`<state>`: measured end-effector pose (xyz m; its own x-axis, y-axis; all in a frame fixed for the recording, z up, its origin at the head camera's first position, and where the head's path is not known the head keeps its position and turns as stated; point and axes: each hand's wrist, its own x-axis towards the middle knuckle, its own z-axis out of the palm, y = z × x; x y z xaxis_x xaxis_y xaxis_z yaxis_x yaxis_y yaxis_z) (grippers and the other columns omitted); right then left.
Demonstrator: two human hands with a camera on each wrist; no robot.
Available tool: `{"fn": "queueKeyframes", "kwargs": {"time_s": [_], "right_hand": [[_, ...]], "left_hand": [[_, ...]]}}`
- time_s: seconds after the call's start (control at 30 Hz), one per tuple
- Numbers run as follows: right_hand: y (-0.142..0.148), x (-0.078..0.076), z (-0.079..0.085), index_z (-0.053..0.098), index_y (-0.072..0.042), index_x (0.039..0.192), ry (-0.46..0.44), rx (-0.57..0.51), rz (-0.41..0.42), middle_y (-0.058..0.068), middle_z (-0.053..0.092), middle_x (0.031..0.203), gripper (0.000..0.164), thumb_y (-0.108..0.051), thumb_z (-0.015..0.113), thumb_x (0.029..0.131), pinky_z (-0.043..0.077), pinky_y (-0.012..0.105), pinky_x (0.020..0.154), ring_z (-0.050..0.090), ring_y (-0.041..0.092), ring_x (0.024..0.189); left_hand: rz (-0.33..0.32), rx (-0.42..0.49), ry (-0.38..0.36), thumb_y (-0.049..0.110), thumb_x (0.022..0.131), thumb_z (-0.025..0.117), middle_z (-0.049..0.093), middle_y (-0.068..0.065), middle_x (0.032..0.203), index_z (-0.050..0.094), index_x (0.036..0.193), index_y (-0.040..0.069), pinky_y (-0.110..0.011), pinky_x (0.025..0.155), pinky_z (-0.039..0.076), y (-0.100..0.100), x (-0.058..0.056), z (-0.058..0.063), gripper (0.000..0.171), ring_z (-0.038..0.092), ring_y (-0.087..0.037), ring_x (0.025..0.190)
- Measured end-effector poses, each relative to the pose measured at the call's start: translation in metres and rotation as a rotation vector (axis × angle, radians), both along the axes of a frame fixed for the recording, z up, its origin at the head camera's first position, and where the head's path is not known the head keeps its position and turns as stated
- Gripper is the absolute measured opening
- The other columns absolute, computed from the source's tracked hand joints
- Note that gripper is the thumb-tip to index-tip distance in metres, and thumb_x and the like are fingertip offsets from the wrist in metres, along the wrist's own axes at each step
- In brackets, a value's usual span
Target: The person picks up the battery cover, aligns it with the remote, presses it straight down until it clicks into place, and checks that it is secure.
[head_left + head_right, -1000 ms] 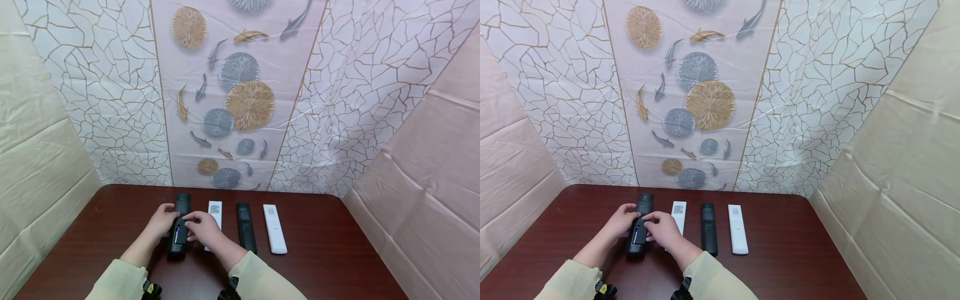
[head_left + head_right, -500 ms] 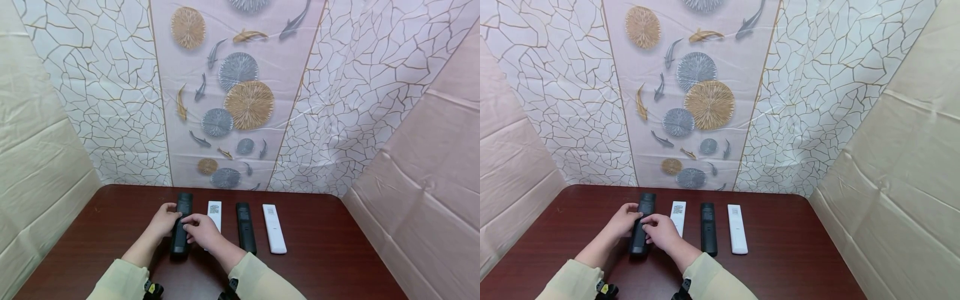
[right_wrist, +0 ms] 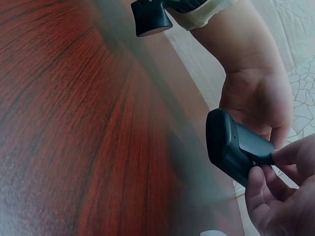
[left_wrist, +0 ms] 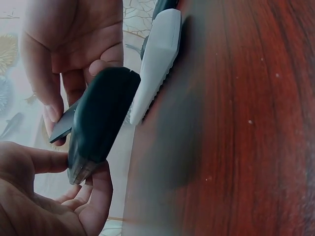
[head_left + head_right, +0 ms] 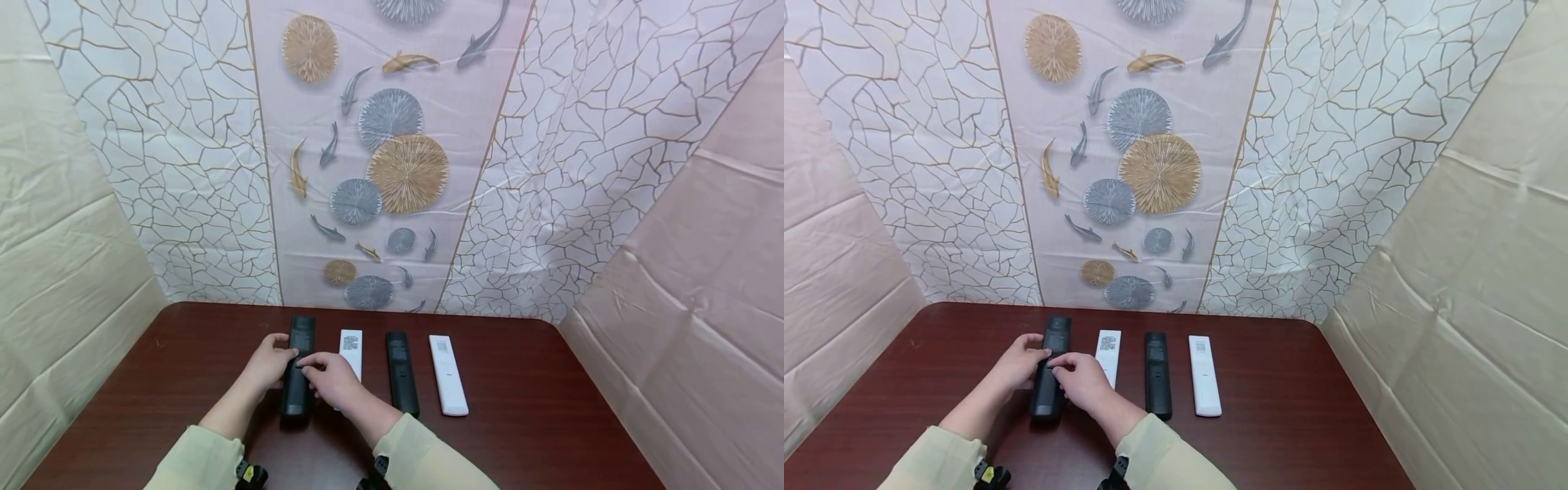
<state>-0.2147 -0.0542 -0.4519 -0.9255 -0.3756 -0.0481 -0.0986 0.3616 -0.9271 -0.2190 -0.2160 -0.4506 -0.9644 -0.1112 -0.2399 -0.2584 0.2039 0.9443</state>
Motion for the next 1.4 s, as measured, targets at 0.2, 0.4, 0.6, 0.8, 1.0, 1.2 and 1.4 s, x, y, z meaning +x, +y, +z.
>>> {"fn": "queueKeyframes", "kwargs": {"time_s": [0.2,0.4,0.6,0.8,1.0,1.2,1.4], "right_hand": [[0.001,-0.001,-0.002,0.077,-0.016,0.104,0.035,0.028,-0.017,0.0,0.062,0.079,0.015,-0.014,0.063,0.098,0.046,0.028,0.054,0.055,0.014,0.062],[0.001,-0.004,-0.007,0.073,-0.013,0.096,0.11,0.04,-0.034,-0.006,0.059,0.079,0.007,-0.011,0.067,0.093,0.045,0.025,0.061,0.051,0.007,0.067],[0.001,-0.005,-0.008,0.07,-0.01,0.096,0.098,0.017,-0.053,-0.005,0.055,0.077,0.004,-0.009,0.069,0.092,0.044,0.025,0.06,0.05,0.009,0.064],[0.001,-0.005,-0.008,0.062,-0.007,0.114,0.05,-0.056,-0.103,0.003,0.055,0.09,0.025,-0.01,0.07,0.09,0.047,0.028,0.058,0.052,0.013,0.065],[0.001,-0.006,-0.008,0.05,-0.005,0.135,-0.102,-0.176,-0.115,0.005,0.059,0.096,0.048,-0.015,0.067,0.092,0.05,0.03,0.055,0.055,0.015,0.061],[0.004,-0.012,-0.01,0.045,-0.005,0.141,-0.254,-0.284,-0.081,0.009,0.062,0.101,0.054,-0.017,0.065,0.093,0.051,0.03,0.058,0.059,0.016,0.069],[0.007,-0.014,-0.01,0.043,-0.005,0.142,-0.292,-0.345,-0.07,0.01,0.061,0.104,0.056,-0.018,0.066,0.093,0.05,0.029,0.06,0.059,0.016,0.071]], "left_hand": [[-0.001,0.009,0.004,0.017,0.103,0.051,0.049,-0.033,0.128,0.029,0.145,-0.003,-0.045,0.066,0.058,0.001,0.0,-0.001,0.051,0.066,-0.033,0.094],[-0.007,0.011,0.027,0.017,0.103,0.051,0.05,-0.033,0.127,0.029,0.144,-0.003,-0.045,0.065,0.058,0.003,0.001,-0.002,0.051,0.066,-0.03,0.092],[-0.013,0.011,0.035,0.017,0.103,0.051,0.051,-0.033,0.126,0.029,0.144,-0.003,-0.045,0.065,0.058,0.004,0.002,-0.002,0.051,0.065,-0.031,0.093],[-0.015,0.025,0.027,0.019,0.104,0.05,0.049,-0.033,0.13,0.028,0.146,-0.002,-0.044,0.067,0.058,0.004,0.001,0.0,0.051,0.065,-0.032,0.096],[-0.021,0.037,0.02,0.022,0.105,0.049,0.047,-0.032,0.133,0.026,0.148,0.0,-0.044,0.068,0.057,0.004,0.0,0.002,0.053,0.064,-0.033,0.099],[-0.037,0.04,0.031,0.022,0.105,0.049,0.048,-0.031,0.133,0.026,0.148,0.0,-0.044,0.068,0.057,0.005,-0.002,0.004,0.053,0.065,-0.032,0.098],[-0.035,0.046,0.02,0.021,0.105,0.048,0.049,-0.03,0.132,0.027,0.148,0.002,-0.044,0.07,0.057,0.005,-0.004,0.005,0.052,0.064,-0.034,0.1]]}}
